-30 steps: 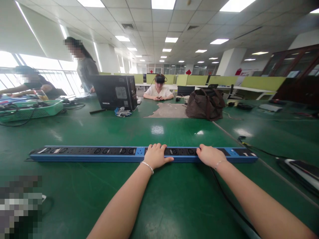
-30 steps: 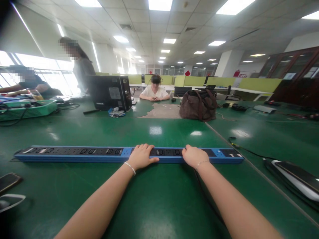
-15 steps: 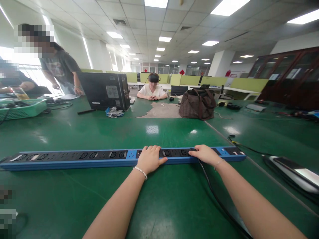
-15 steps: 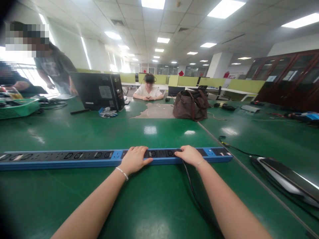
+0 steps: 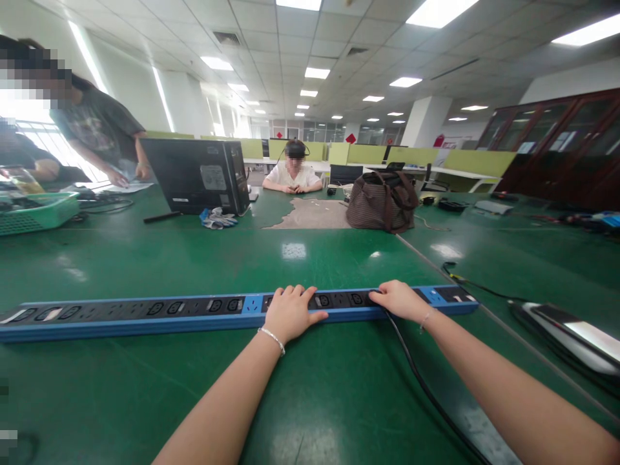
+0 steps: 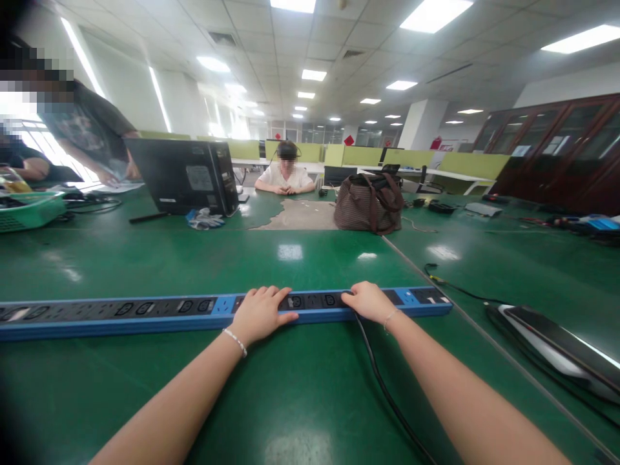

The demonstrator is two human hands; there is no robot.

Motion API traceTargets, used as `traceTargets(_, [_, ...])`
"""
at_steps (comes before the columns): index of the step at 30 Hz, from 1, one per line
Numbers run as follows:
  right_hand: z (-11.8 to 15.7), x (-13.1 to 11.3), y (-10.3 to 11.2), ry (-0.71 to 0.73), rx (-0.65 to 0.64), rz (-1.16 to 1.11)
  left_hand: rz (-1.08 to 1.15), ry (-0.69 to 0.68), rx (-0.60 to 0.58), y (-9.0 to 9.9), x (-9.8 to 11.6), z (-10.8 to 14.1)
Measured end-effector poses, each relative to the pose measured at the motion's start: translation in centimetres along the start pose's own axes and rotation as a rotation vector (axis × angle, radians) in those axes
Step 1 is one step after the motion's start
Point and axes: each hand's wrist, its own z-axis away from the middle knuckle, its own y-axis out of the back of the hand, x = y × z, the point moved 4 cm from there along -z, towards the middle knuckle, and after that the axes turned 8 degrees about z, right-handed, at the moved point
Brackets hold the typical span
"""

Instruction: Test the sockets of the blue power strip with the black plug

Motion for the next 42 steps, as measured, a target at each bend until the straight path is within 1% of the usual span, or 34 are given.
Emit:
traceTargets(8, [-0.1, 0.0, 0.0, -0.004, -0.011, -0.007, 0.001, -0.003, 0.022, 0.0, 0.0, 0.0])
traceTargets(14, [0.0, 0.0, 0.3, -0.006, -0.037, -0.021, 0.007, 0.017, 0.006, 0.0, 0.1, 0.0])
traceTargets(19, [0.6, -0.2, 0.7, -0.006, -0.051, 0.056, 0.031, 0.019, 0.010, 0.2, 0.2, 0.1])
traceTargets(23, [1.2, -0.2, 0.3, -0.014, -0.083, 0.056, 0.038, 0.029, 0.003, 0.3, 0.3, 0.1])
traceTargets(25, [1.3, -0.2, 0.1, -0.018, -0.050, 0.028, 0.038, 0.024, 0.008, 0.3, 0.3, 0.1])
traceTargets(28, [1.2, -0.3, 0.2, 0.012, 0.030, 0.008, 0.035, 0.020, 0.013, 0.2, 0.2, 0.1])
traceTargets(30, [1.2, -0.4, 0.2, 0.025, 0.049, 0.004, 0.034, 0.017, 0.016, 0.1, 0.1, 0.0])
traceTargets(35, [1.2, -0.1, 0.1, 0.009, -0.001, -0.032, 0.042, 0.012, 0.042, -0.1, 0.1, 0.1])
traceTargets(39, [1.0, 0.0, 0.3, 0.011, -0.011, -0.074, 0.044, 0.013, 0.040, -0.1, 0.2, 0.1])
traceTargets(42, [0.9, 0.1, 0.2, 0.020, -0.065, -0.060, 0.045, 0.015, 0.032, 0.1, 0.2, 0.1])
